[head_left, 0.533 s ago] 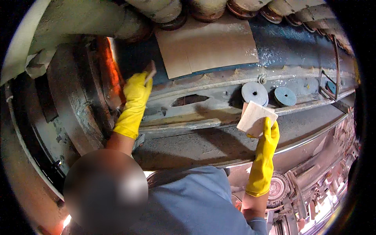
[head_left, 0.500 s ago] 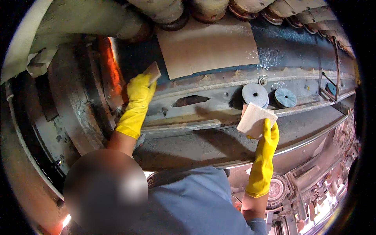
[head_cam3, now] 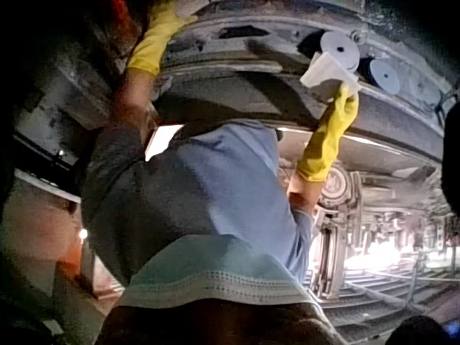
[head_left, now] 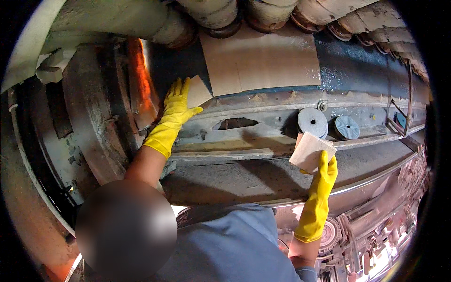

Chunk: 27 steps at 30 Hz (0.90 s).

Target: The person places small rectangular tiles onto a conveyor belt and operates a control panel to run the machine. They then retrieve larger rectangular tiles from a nearby stack and place them onto the conveyor belt, repeating the process of operating the machine and handling the tiles.

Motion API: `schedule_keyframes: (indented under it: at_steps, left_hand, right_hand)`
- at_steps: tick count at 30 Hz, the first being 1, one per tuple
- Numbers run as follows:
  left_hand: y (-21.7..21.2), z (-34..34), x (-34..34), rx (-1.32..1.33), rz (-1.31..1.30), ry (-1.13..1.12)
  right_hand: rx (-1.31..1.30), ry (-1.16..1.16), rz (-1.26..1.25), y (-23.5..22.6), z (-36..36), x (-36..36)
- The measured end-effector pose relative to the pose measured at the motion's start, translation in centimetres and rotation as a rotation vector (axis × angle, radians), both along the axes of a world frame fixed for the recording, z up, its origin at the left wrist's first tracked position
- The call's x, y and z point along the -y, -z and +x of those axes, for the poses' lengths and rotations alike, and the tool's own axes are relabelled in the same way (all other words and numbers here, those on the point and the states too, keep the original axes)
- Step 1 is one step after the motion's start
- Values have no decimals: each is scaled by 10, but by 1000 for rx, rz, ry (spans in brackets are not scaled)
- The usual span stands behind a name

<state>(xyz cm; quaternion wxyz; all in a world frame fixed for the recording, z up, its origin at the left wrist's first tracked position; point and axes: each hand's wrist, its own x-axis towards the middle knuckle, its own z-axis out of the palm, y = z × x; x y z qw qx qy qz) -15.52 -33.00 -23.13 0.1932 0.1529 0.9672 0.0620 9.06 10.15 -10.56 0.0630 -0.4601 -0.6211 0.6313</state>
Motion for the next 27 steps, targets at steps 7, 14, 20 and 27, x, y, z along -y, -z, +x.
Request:
schedule_keyframes:
  at_steps: [7, 14, 20, 27]
  left_hand:
    - [-8, -3, -6, -21, 61, -138]
    - [-10, -30, -5, -14, 40, 46]
    - [-18, -48, -21, 108, -189, -149]
    - [3, -48, -25, 79, -190, -381]
  right_hand:
    - [19, -8, -43, -8, -3, -1]
    - [11, 13, -51, -13, -10, 5]
    - [8, -2, -24, -5, -3, -1]
    - [8, 9, -128, -20, -12, 3]
